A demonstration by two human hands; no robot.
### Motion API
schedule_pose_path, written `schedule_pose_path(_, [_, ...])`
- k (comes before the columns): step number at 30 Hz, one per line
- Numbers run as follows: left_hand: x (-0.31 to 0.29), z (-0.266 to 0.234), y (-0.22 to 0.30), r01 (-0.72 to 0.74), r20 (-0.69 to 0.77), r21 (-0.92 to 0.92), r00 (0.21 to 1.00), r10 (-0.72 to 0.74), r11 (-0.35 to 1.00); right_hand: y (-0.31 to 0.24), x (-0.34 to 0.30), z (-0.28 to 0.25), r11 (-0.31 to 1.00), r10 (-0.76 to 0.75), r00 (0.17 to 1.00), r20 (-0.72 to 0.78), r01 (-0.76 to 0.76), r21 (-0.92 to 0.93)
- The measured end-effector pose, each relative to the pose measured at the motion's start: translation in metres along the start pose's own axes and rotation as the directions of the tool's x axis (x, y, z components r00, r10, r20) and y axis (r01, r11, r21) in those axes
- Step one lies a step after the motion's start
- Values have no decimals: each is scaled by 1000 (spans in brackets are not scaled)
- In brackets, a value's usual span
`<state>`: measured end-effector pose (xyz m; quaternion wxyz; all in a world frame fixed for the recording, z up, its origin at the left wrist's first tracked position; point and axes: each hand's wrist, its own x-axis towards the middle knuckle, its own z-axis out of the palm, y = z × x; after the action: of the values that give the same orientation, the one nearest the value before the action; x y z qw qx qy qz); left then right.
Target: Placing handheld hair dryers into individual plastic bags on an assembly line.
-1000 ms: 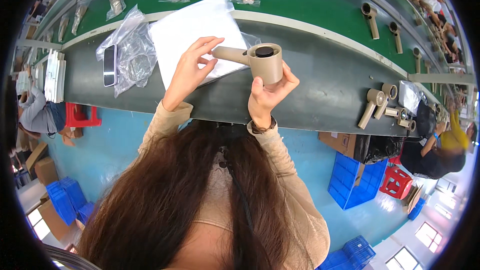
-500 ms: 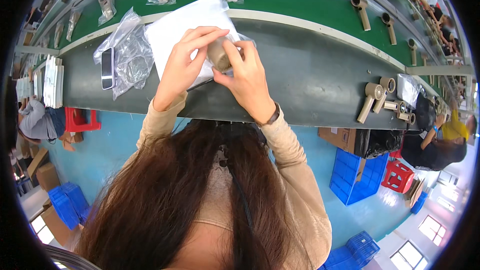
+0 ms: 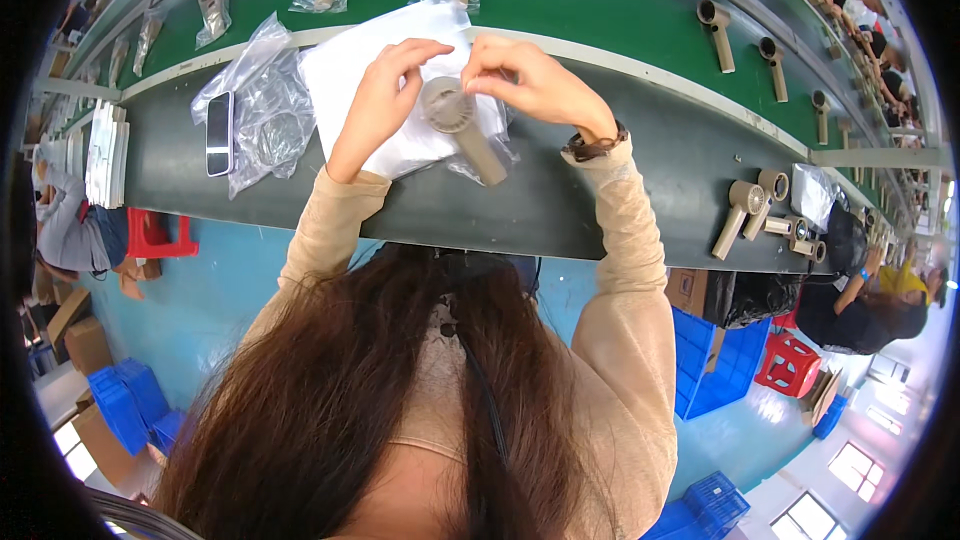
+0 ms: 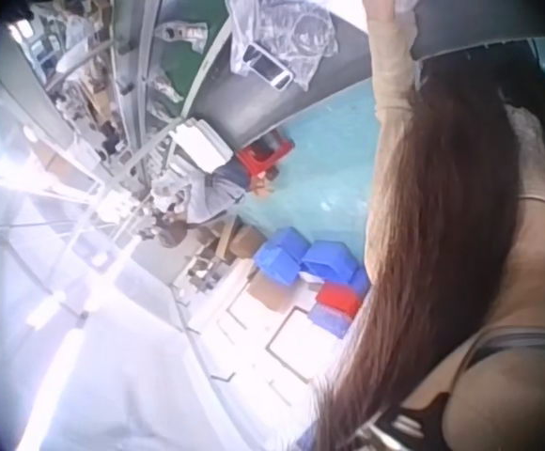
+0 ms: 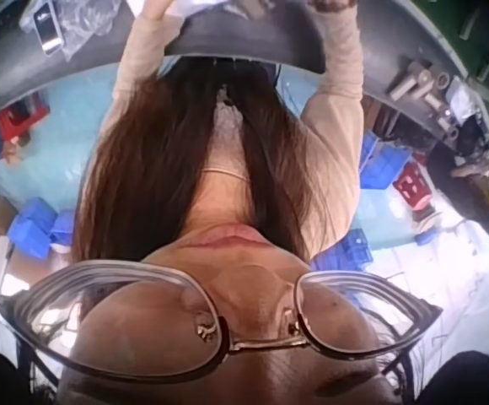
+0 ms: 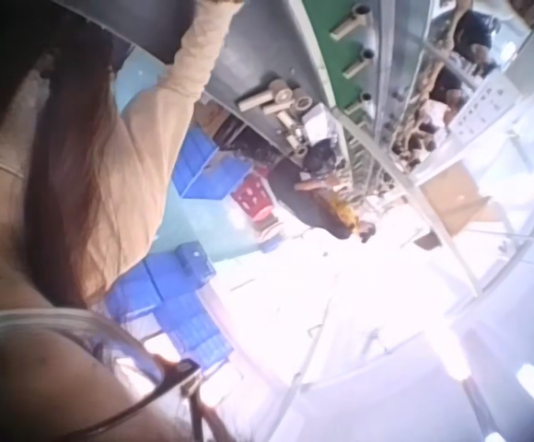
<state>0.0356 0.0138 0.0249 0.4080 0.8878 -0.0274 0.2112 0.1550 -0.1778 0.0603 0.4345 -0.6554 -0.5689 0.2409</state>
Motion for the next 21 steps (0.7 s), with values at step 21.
schedule_pose_path(21, [-52,38,-5,-77,274,164,961,30,983,195,73,-160,764,-203,419,-885,-498,-411])
